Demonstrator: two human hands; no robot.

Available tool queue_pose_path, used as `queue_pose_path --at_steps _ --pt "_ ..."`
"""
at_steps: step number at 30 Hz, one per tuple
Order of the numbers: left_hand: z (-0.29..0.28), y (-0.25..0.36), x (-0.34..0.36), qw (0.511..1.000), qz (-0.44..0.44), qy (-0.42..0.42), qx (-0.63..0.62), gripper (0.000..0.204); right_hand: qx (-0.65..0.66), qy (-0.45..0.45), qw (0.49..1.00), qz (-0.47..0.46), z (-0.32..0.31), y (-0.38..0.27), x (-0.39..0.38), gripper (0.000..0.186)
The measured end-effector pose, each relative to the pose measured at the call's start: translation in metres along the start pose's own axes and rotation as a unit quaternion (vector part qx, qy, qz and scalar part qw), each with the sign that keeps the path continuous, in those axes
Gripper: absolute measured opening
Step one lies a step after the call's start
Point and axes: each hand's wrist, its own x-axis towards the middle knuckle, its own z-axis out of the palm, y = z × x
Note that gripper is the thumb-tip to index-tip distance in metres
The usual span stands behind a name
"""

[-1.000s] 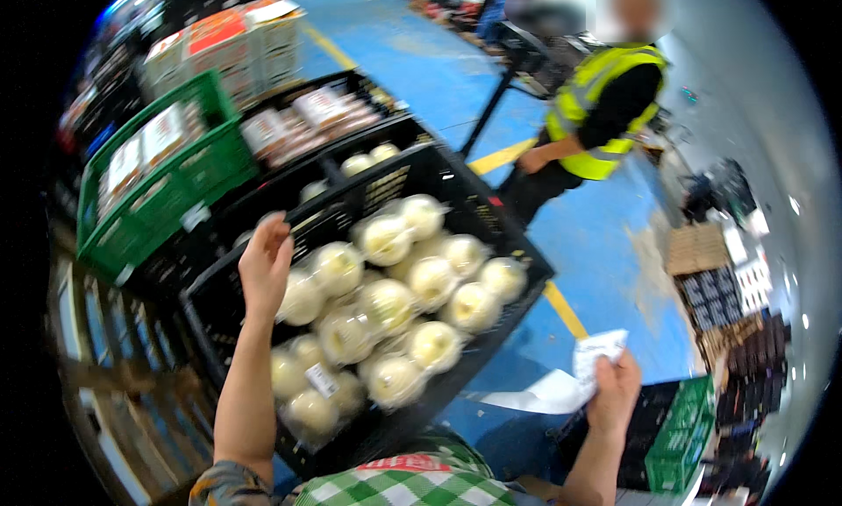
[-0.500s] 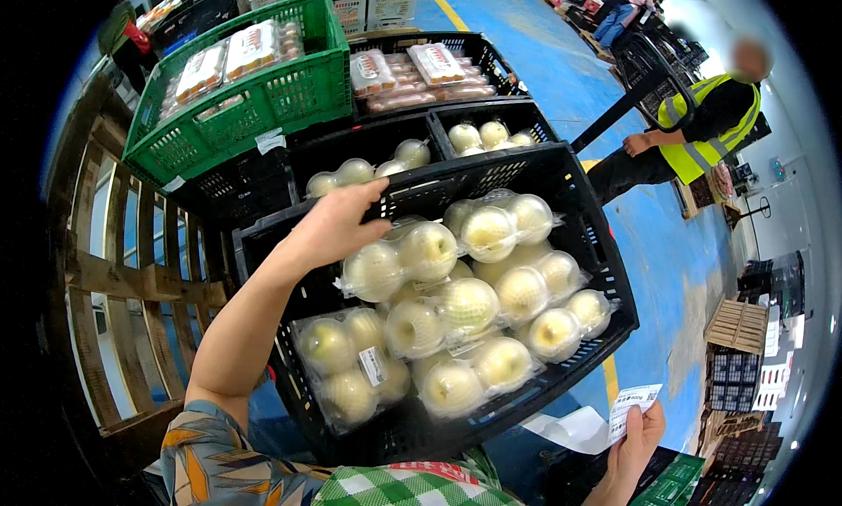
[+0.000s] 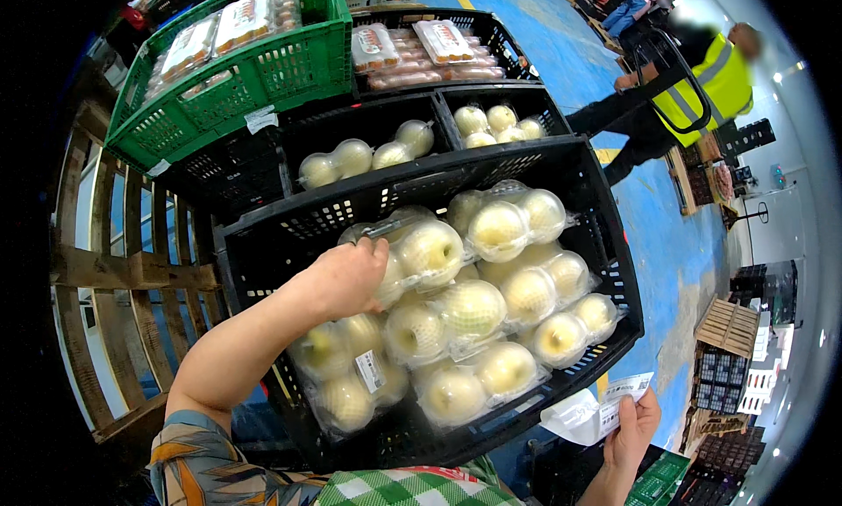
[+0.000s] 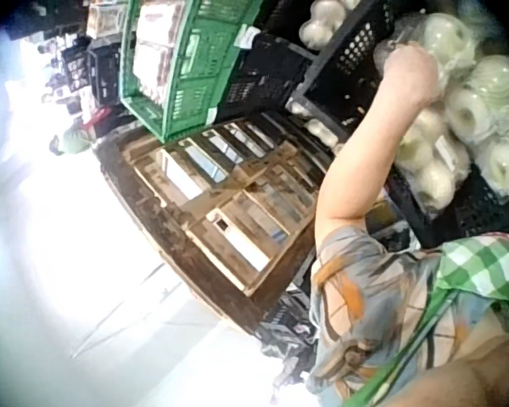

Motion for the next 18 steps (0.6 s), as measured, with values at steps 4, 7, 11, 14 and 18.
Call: queue_pose_path --at_steps 4,7,11,14,18 --pt "-0.003 0.001 0.0 1.0 0.005 0.006 -0.001 0.072 -0.01 0.005 1.0 -0.001 -0.001 0.0 0.0 0.028" --pt "-0.002 -0.001 0.002 1.0 0.01 0.013 -0.005 0.065 -0.006 -0.006 1.0 -0.002 -0.004 0.001 0.0 0.027" --pt "-0.006 0.001 -0.001 1.0 -0.01 0.015 -0.015 0.072 0.0 -0.01 1.0 -0.003 -0.006 -0.001 -0.003 0.027" --pt "-0.012 0.007 0.0 0.999 -0.039 0.016 -0.024 0.08 0.0 -0.001 1.0 -0.001 -0.008 0.0 -0.006 0.027" --pt "0.016 0.032 0.008 0.98 0.088 0.177 0.015 0.074 -0.005 -0.007 1.0 -0.001 -0.009 -0.001 -0.008 0.026"
